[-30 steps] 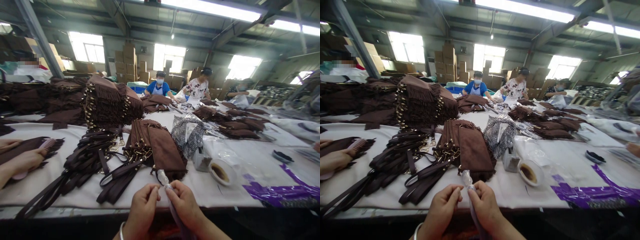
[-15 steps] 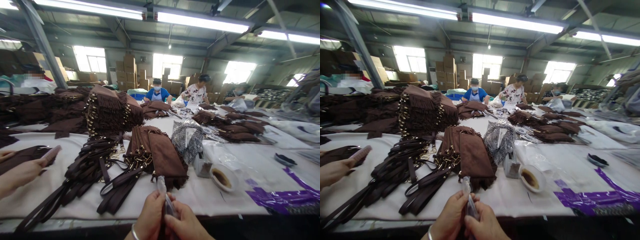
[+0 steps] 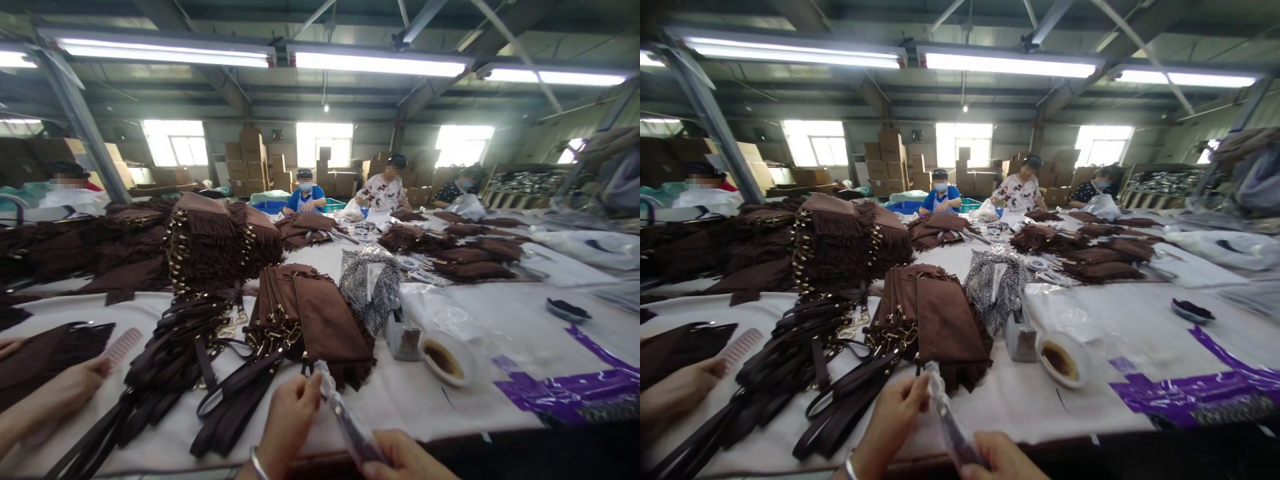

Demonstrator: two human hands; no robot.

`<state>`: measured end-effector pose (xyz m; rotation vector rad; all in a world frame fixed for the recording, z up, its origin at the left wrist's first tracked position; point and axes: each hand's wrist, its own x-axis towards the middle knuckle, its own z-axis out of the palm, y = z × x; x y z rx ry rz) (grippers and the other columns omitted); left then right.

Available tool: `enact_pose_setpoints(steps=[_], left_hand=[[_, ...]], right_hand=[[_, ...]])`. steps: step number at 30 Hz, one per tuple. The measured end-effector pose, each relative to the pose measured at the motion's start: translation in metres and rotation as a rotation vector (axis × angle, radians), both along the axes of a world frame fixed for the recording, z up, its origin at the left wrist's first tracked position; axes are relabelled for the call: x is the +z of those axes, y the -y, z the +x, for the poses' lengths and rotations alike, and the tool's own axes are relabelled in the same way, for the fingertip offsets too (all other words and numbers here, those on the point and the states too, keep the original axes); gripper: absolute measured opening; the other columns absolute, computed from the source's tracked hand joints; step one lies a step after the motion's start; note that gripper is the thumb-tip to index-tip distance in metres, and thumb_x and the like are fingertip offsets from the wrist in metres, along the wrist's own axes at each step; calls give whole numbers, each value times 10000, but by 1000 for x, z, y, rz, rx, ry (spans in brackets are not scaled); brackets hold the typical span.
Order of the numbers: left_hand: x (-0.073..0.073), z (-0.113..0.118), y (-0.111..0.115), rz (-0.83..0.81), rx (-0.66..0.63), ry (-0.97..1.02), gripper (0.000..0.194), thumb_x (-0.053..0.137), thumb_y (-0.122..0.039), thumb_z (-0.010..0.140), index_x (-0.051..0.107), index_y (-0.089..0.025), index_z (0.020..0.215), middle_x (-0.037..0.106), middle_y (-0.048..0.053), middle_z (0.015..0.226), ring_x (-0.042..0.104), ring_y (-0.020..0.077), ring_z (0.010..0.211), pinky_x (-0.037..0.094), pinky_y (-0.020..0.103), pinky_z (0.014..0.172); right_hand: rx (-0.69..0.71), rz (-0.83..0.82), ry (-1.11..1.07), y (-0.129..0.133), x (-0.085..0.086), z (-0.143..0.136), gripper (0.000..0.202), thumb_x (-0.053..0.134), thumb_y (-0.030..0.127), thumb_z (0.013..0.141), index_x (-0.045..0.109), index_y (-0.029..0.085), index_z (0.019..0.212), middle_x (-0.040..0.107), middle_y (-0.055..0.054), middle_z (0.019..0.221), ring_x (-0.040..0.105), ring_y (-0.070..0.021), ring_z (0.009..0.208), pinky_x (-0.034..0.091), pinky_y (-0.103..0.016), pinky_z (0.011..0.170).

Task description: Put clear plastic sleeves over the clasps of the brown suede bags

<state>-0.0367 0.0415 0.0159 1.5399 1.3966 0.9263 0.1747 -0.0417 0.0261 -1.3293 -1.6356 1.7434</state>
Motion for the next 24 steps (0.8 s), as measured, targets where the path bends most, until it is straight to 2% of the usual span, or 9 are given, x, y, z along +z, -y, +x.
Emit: enact_pose_setpoints(steps=[3, 5, 7, 9, 13, 16, 19, 21, 24], left_hand=[[7, -14, -21, 135, 94, -31, 394, 567, -552, 799, 599, -184, 660, 601, 2, 631, 548, 167, 649, 395, 271, 630], [9, -13, -33, 92, 64, 92, 345, 644, -518, 739, 635, -173, 755, 657, 27, 722, 594, 188, 722, 438, 283, 687], [13, -7, -41, -4, 43, 246, 387, 706, -494, 678, 647, -156, 857, 683, 44, 777, 613, 186, 730, 456, 282, 682], [19, 1, -44, -101, 0, 313, 427, 731, -481, 654, 647, -142, 899, 671, 28, 735, 582, 149, 642, 435, 256, 608], [33, 10, -43, -264, -155, 170, 392, 697, -520, 688, 629, -134, 696, 541, -36, 510, 373, 65, 422, 249, 208, 421], [37, 14, -41, -395, -270, 170, 426, 681, -544, 712, 617, -129, 639, 525, -30, 480, 296, 39, 361, 135, 204, 371], [36, 21, -39, -582, -371, 364, 405, 718, -510, 703, 658, -110, 725, 586, -3, 548, 286, 14, 344, 129, 188, 359], [34, 26, -37, -691, -383, 502, 363, 774, -441, 671, 662, -108, 766, 656, 42, 665, 336, 1, 364, 152, 166, 365], [32, 33, -33, -710, -362, 582, 331, 823, -350, 636, 656, -96, 766, 691, 81, 757, 400, -2, 395, 189, 146, 380]], right_hand=[[-161, 279, 446, -4, 1, 22, 182, 498, 281, 843, 641, 175, 804, 639, -23, 723, 561, -156, 685, 410, -245, 628], [-313, 523, 651, -6, 1, 29, 185, 492, 248, 838, 656, 180, 889, 671, -86, 861, 600, -229, 833, 447, -340, 776], [-430, 724, 663, -7, 3, 27, 221, 506, 231, 833, 654, 182, 991, 656, -133, 1028, 581, -279, 993, 421, -408, 901], [-422, 774, 522, -7, 7, 16, 204, 501, 230, 850, 645, 196, 991, 650, -120, 1045, 581, -262, 996, 432, -381, 898], [-259, 591, 258, -10, 13, -12, 158, 512, 238, 842, 649, 200, 911, 653, -44, 840, 595, -189, 768, 450, -287, 705], [-336, 468, 149, -18, 15, -27, 183, 534, 271, 829, 669, 169, 897, 668, -44, 839, 596, -197, 788, 440, -288, 702], [-419, 282, -135, -27, 19, -36, 216, 544, 309, 829, 672, 152, 901, 694, -46, 863, 622, -206, 823, 459, -287, 711], [-430, 194, -293, -31, 19, -42, 231, 614, 300, 769, 673, 156, 940, 706, -41, 891, 639, -208, 853, 471, -285, 734], [-475, 77, -375, -35, 10, -48, 262, 682, 333, 692, 664, 141, 869, 687, -28, 764, 642, -174, 722, 464, -259, 645]])
